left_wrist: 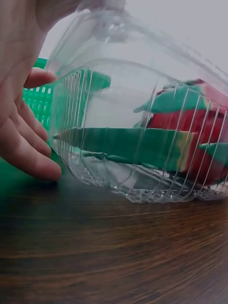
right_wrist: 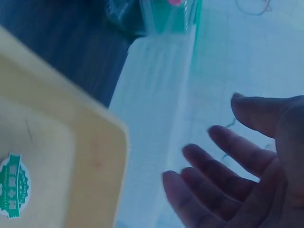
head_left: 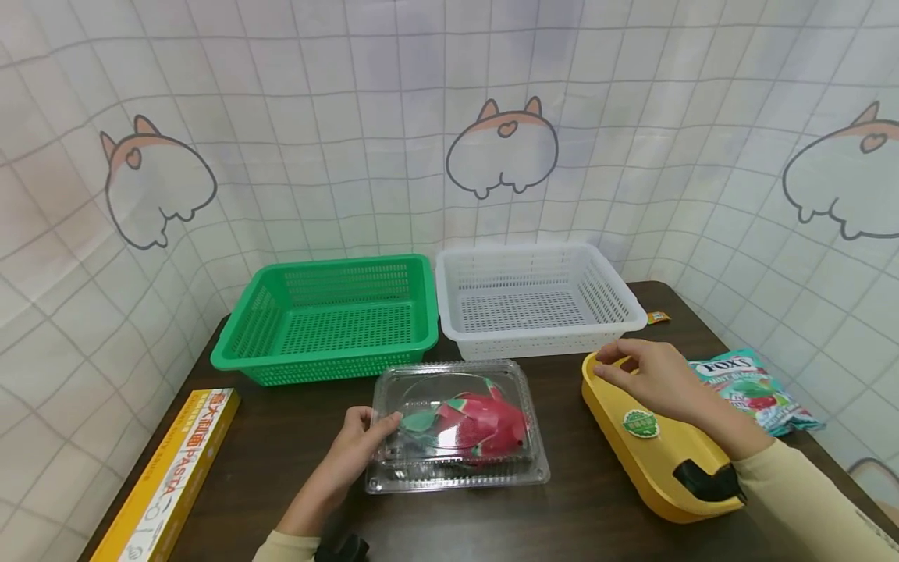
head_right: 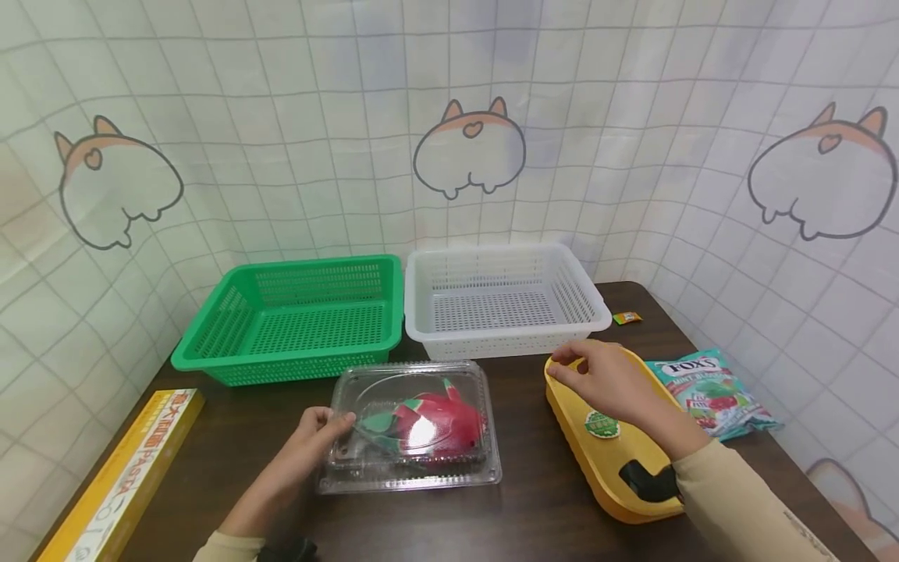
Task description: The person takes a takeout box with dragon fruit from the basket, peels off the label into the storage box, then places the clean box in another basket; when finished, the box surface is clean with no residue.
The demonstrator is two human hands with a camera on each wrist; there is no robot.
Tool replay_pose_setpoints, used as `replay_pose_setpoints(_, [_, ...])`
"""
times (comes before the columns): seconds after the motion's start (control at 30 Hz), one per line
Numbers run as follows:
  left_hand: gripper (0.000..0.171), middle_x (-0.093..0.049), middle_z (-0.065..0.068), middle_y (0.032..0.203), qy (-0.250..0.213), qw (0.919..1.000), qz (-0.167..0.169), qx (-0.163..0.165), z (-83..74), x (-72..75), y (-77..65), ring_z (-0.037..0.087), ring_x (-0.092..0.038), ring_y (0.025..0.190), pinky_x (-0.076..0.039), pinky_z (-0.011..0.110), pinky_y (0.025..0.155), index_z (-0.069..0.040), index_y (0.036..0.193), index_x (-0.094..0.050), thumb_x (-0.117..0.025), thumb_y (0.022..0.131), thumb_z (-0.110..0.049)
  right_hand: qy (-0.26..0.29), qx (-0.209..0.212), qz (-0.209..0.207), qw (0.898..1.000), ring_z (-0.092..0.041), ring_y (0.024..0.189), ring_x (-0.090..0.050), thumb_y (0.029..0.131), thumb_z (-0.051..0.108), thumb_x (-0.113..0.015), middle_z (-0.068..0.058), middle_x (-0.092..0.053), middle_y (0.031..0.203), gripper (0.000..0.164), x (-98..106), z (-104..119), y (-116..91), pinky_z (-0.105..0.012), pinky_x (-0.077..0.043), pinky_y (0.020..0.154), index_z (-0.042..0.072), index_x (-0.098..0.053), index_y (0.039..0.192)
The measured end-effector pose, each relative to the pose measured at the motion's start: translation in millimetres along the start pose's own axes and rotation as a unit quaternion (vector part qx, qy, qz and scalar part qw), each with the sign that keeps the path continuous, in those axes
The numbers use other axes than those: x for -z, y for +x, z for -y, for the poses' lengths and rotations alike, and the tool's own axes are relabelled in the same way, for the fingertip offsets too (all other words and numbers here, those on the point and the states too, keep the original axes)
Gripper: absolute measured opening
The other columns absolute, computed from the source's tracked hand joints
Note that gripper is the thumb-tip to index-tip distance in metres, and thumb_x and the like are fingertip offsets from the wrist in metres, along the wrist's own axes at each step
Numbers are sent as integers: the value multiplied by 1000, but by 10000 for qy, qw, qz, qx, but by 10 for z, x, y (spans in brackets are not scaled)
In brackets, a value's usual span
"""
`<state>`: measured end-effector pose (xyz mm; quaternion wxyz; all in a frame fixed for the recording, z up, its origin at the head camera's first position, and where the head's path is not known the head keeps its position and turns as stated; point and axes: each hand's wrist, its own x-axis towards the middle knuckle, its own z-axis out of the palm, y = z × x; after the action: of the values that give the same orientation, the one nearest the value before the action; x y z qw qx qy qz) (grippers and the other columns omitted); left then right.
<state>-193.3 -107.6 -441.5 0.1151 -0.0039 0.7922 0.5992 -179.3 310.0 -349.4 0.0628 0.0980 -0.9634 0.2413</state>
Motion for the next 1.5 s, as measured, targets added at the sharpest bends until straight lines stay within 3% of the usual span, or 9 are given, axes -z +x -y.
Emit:
replay_pose_setpoints(0.13, [47,-41,14,102,-543,9984,143,-7,3,-29,-24,21,-50,83,-46,32,67,-4,108,-28,-61,94,-34,-145,-216,-293,9992,-31,90,-66,95,33,-64,-14,-71,103,30,-28,-222,253,-43,-54,71,8,-70,110])
replay_pose_setpoints(0.27, [44,-42,13,102,-1029,9939,391,64,-5,-48,-43,21,-55,75,-55,35,62,-7,105,-25,-61,94,-30,-260,-660,-746,9947,-33,89,-63,96,30,-60,-23,-68,108,32,-48,-553,431,-35,-51,63,5,-69,113])
replay_pose_setpoints(0.5, [37,-45,12,99,-999,9949,94,91,-27,-64,-7,18,-51,73,-55,33,59,-7,101,-30,-61,92,-26,-362,-747,-1039,9911,-33,76,-63,98,27,-56,-30,-63,112,35,-36,-881,554,-30,-43,48,0,-65,119])
replay_pose_setpoints(0.63, [34,-44,12,99,-996,9949,-78,105,-36,-90,25,18,-51,74,-55,34,58,-7,100,-33,-60,91,-25,-403,-728,-845,9929,-32,80,-61,98,30,-56,-30,-58,124,43,-42,-946,578,-34,-45,56,-2,-61,126])
replay_pose_setpoints(0.83, [30,-43,14,105,-1029,9945,-184,22,-18,-87,37,21,-50,84,-55,35,59,-6,96,-35,-59,90,-22,-414,-975,-149,9943,-51,113,-51,101,42,-46,-37,-41,141,59,-69,-1002,585,-57,-47,85,-4,-50,138])
replay_pose_setpoints(1.0, [27,-42,22,124,-1378,9904,98,5,-54,-33,25,27,-55,98,-59,43,64,-2,105,-38,-52,94,-21,-380,-902,4,9952,-48,111,-53,100,47,-47,-36,-46,137,65,-83,-1042,579,-56,-47,83,-3,-47,141])
replay_pose_setpoints(1.17, [34,-44,22,127,-1753,9841,252,-145,-307,72,8,28,-61,104,-59,48,70,0,118,-39,-49,94,-22,-360,-804,45,9961,-45,111,-52,98,48,-52,-35,-45,139,69,-71,-993,600,-53,-45,82,-2,-43,144])
replay_pose_setpoints(1.27, [29,-49,23,119,-1793,9824,350,-395,-544,98,84,28,-64,99,-58,50,72,3,110,-45,-48,95,-21,-328,-779,92,9964,-50,117,-48,97,48,-54,-36,-42,140,71,-63,-985,591,-62,-43,89,-3,-41,145])
replay_pose_setpoints(1.5, [39,-40,15,130,-1264,9906,-156,-505,-1114,-102,417,32,-55,109,-59,44,71,-3,122,-41,-52,95,-29,-355,-802,174,9960,-55,120,-44,97,50,-52,-37,-38,143,74,-83,-1058,508,-65,-40,91,-3,-37,147])
